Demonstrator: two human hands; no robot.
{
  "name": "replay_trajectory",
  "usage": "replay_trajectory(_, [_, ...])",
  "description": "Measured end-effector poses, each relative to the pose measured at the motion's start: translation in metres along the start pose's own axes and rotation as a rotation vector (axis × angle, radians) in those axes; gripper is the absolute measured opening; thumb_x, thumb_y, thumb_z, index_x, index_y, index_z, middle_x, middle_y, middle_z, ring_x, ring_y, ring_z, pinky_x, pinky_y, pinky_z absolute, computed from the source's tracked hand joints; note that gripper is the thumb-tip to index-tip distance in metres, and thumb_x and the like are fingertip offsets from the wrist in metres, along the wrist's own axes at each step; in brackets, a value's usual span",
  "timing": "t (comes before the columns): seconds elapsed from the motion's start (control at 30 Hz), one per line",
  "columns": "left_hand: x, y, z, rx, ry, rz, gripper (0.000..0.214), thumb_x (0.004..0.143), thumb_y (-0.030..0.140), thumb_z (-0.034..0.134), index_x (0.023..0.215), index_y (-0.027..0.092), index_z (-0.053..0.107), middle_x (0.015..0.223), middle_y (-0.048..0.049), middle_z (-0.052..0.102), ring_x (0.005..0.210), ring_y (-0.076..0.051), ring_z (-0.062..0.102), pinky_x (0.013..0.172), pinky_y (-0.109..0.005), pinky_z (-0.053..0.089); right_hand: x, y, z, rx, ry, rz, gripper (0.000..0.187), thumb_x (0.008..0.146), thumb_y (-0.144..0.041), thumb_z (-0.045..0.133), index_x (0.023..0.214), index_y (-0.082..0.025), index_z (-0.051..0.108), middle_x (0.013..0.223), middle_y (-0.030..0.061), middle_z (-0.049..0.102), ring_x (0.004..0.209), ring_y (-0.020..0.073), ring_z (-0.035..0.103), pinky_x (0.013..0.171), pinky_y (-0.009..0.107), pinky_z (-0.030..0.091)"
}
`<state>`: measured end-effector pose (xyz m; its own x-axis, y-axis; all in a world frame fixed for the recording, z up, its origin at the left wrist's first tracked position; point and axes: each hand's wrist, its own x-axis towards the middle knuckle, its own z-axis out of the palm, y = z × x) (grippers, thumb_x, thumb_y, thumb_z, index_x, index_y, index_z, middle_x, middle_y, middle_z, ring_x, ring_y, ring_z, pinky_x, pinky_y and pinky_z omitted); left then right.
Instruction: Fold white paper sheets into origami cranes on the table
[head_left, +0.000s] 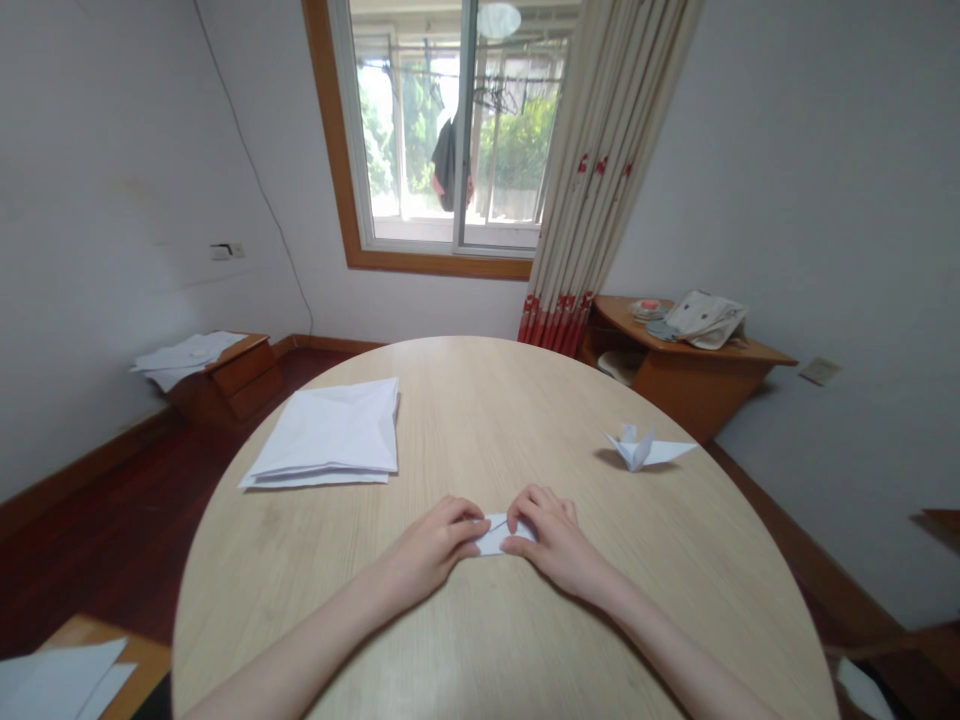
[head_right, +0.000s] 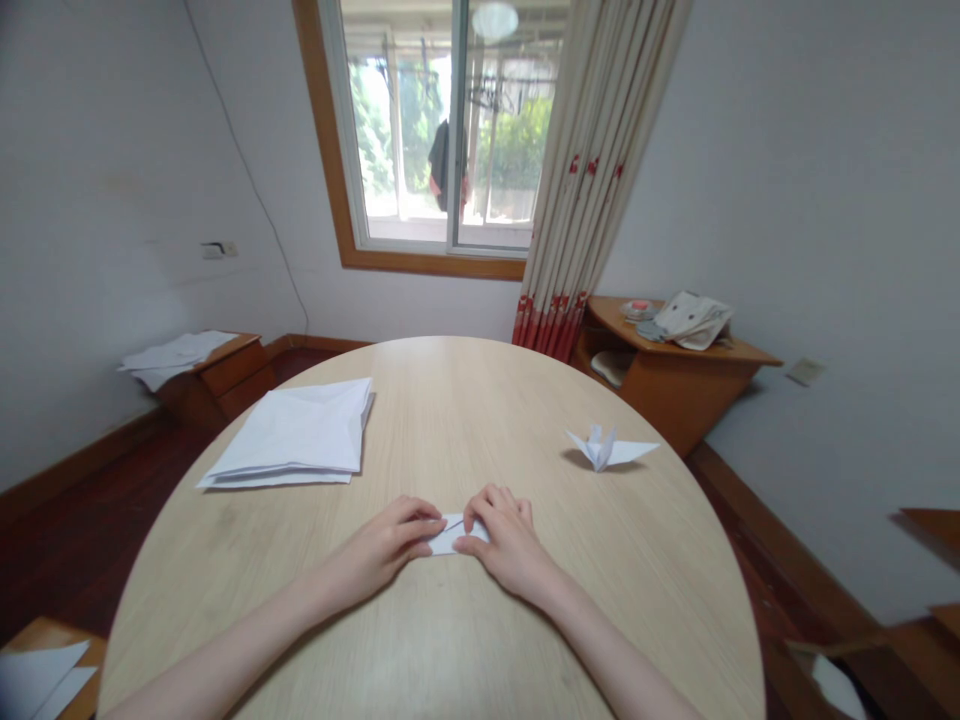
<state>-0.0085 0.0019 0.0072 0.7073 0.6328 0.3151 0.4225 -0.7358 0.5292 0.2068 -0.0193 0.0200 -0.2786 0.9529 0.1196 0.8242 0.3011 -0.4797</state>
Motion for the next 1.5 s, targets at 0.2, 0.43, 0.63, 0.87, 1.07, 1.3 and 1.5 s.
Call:
replay_trajectory(0.2, [-0.001,-0.002,-0.005,0.066,-0.041,0.048,0.028,0.092,0.018,0.053,0.119,0.022,0.06,0.117,-0.0073,0.061,0.108,-0.02,0.056,0.091,-0.032,0.047,-0.002,0.004,-0.005,0.025,-0.019,-0.018,0.011,0.081,-0.015,0.061,0.085,-0.023,0.055,0.095,0.0005,0.057,0.099,0.021,0.052,0.085,0.038,0.032])
replay_trajectory(0.43, [-0.001,0.007,-0.01,0.2,-0.057,0.119,0.026,0.096,0.023,0.044,0.116,0.021,0.061,0.113,-0.0068,0.066,0.104,-0.02,0.059,0.087,-0.032,0.05,-0.007,-0.004,-0.008,-0.029,0.028,-0.159,0.016,0.084,-0.009,0.052,0.093,-0.023,0.054,0.1,0.0026,0.062,0.1,0.0213,0.053,0.084,0.039,0.032])
replay_trajectory(0.63, [-0.001,0.012,-0.009,0.282,-0.067,0.108,0.022,0.094,0.026,0.051,0.111,0.02,0.063,0.113,-0.0049,0.066,0.104,-0.021,0.059,0.086,-0.034,0.051,-0.009,-0.003,-0.003,0.051,0.041,-0.31,0.02,0.09,-0.009,0.045,0.094,-0.023,0.057,0.104,0.0043,0.065,0.101,0.0198,0.055,0.087,0.039,0.037])
replay_trajectory(0.87, [0.001,0.012,-0.008,0.278,-0.041,0.115,0.022,0.095,0.022,0.046,0.108,0.019,0.064,0.11,-0.0045,0.067,0.101,-0.02,0.059,0.086,-0.033,0.051,-0.008,-0.002,-0.003,0.136,0.023,-0.342,0.01,0.086,-0.02,0.06,0.096,-0.022,0.06,0.106,0.0052,0.065,0.101,0.0214,0.056,0.089,0.039,0.042])
replay_trajectory(1.07, [0.003,0.015,-0.01,0.222,-0.026,0.082,0.022,0.096,0.018,0.045,0.109,0.019,0.062,0.11,-0.0036,0.066,0.101,-0.019,0.059,0.089,-0.032,0.048,-0.008,-0.003,-0.004,0.139,0.028,-0.336,0.006,0.089,-0.019,0.056,0.092,-0.021,0.061,0.104,0.0044,0.065,0.098,0.0196,0.056,0.087,0.037,0.044])
replay_trajectory(1.3, [0.002,0.015,-0.007,0.165,-0.008,-0.007,0.023,0.096,0.017,0.041,0.103,0.018,0.063,0.106,-0.0042,0.065,0.095,-0.017,0.061,0.085,-0.028,0.048,-0.007,-0.005,0.001,0.12,0.052,-0.349,0.02,0.096,-0.02,0.042,0.091,-0.019,0.061,0.098,0.006,0.064,0.093,0.0193,0.055,0.083,0.035,0.046])
replay_trajectory(1.5, [0.004,0.021,-0.001,0.102,0.031,-0.111,0.024,0.097,0.02,0.042,0.089,0.017,0.064,0.094,-0.0037,0.064,0.088,-0.016,0.059,0.08,-0.026,0.047,-0.007,-0.006,0.006,0.108,0.04,-0.331,0.024,0.097,-0.02,0.037,0.087,-0.019,0.058,0.096,0.0071,0.06,0.091,0.0201,0.054,0.081,0.035,0.046])
